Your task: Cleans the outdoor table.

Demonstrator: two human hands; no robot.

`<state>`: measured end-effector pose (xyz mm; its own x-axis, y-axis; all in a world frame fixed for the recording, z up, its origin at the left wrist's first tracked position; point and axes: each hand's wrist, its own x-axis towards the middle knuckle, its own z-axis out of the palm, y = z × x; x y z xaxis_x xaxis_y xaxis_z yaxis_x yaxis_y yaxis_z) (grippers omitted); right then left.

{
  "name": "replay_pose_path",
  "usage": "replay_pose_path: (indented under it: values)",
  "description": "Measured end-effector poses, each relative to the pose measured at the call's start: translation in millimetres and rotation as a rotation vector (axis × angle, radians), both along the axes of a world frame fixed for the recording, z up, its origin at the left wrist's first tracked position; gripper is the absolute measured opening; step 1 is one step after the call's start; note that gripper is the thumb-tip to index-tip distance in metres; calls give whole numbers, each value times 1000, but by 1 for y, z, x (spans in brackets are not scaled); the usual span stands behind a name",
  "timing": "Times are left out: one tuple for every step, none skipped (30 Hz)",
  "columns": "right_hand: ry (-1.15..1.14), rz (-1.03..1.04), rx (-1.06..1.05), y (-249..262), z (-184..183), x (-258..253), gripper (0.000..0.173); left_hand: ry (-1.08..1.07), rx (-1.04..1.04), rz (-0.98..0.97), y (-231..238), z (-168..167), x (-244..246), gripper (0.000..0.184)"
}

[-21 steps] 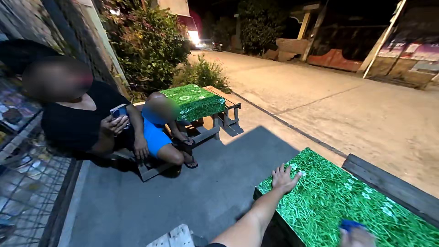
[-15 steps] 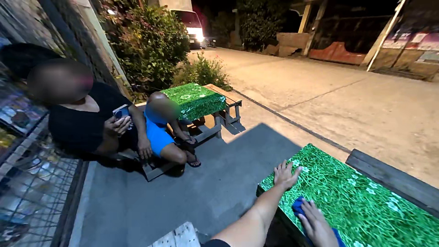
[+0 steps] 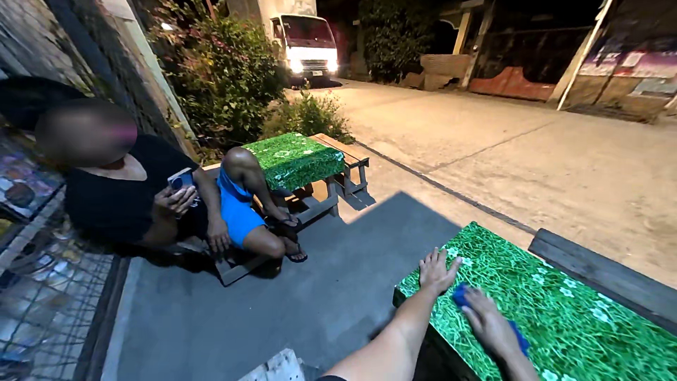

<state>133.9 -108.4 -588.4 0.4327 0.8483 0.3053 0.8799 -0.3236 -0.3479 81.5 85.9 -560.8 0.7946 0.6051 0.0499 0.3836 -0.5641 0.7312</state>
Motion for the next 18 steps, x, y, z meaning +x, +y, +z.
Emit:
replay_pose_path:
  values:
    - [13,-185,9,-3,2,16,45,-4,-1,1,0,0,0,73]
    - [38,-391,21,-3,4,28,46,-3,-5,-2,0,-1,0,74]
    - [71,-573,39,1,7,33,48,2,-8,-2,0,-1,0,74]
    - [102,-670,33,8,11,31,49,3,-6,1,-1,-1,1,74]
    - [110,-659,2,18,15,21,49,5,-3,3,0,-1,2,75]
    - [99,-548,-46,27,19,6,48,5,-2,2,0,0,2,75]
    - [80,-369,-99,34,19,-8,47,9,-1,-2,1,-1,4,75]
    - [65,-177,-136,39,17,-19,47,15,0,-8,1,-2,4,75]
    - [49,-27,-160,41,14,-25,48,19,-5,-21,1,-2,4,75]
    - [33,52,-159,40,11,-23,49,17,-10,-32,2,-1,4,74]
    - [39,51,-139,37,11,-14,49,11,-9,-37,2,0,4,73]
    - [47,-28,-105,34,12,-2,48,5,-8,-39,3,-1,4,73]
    - [49,-177,-59,30,11,10,47,3,-12,-41,3,-1,3,73]
    - [57,-357,-21,28,11,19,47,6,-18,-41,2,-1,2,72]
    - [76,-513,-6,28,12,24,48,9,-22,-40,1,-1,2,72]
    - [94,-593,-26,32,15,22,50,9,-19,-38,0,-1,3,72]
    - [105,-573,-67,36,18,14,50,11,-15,-38,1,-1,4,72]
    - [106,-475,-115,39,19,2,50,12,-10,-41,1,-1,4,73]
